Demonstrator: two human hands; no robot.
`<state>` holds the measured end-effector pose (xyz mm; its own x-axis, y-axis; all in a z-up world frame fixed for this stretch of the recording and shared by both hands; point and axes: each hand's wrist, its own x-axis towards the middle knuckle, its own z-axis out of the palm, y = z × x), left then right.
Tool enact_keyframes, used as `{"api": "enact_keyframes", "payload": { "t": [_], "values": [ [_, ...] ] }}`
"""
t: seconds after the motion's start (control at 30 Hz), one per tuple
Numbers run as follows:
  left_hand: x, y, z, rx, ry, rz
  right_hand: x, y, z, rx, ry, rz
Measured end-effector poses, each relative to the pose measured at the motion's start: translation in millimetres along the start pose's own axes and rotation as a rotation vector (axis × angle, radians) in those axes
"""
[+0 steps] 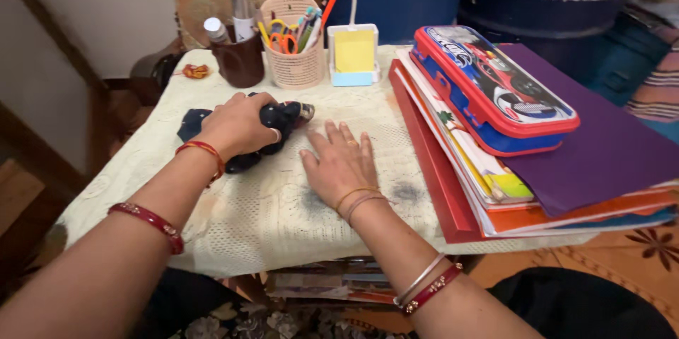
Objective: The person sorts through various stationery items including pens, pencils, and markers on a table, testing some on paper before placing them into a container. They also organize several notebooks, folders, and a pencil case by hand.
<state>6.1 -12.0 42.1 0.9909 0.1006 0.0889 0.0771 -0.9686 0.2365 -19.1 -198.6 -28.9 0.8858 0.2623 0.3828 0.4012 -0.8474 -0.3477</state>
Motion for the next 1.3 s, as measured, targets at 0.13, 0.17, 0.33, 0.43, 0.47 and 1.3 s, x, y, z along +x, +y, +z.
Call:
{"api": "enact_keyframes", "payload": {
  "t": [0.13, 0.17, 0.33, 0.43, 0.47, 1.3],
  "values": [
    [-8.9, -53.1, -6.9, 0.078, 0.127, -0.030, 0.0, 0.9, 0.8, 0.015, -0.006, 0.008],
    [-13.2, -73.6, -9.3, 0.096, 0.161, -0.092, 0.4, 0.8, 1.1, 0.017, -0.010, 0.014],
    [-28.8, -167.8, -37.7, 0.228, 0.217, -0.361, 0.6, 0.8, 1.2, 0.002, 0.001, 0.012],
    [-34.3, -180.2, -53.4, 0.358, 0.405, -0.379, 2.1, 0.1, 1.6, 0.002, -0.015, 0.011],
    [-34.1, -174.1, -57.2, 0.321, 0.463, -0.289, 2.0, 1.0, 2.2, 0.001, -0.026, 0.018],
    [37.6, -64.6, 15.4, 0.057, 0.485, 0.054, -1.6, 0.7, 3.7, 0.033, 0.071, -0.016]
  ]
}}
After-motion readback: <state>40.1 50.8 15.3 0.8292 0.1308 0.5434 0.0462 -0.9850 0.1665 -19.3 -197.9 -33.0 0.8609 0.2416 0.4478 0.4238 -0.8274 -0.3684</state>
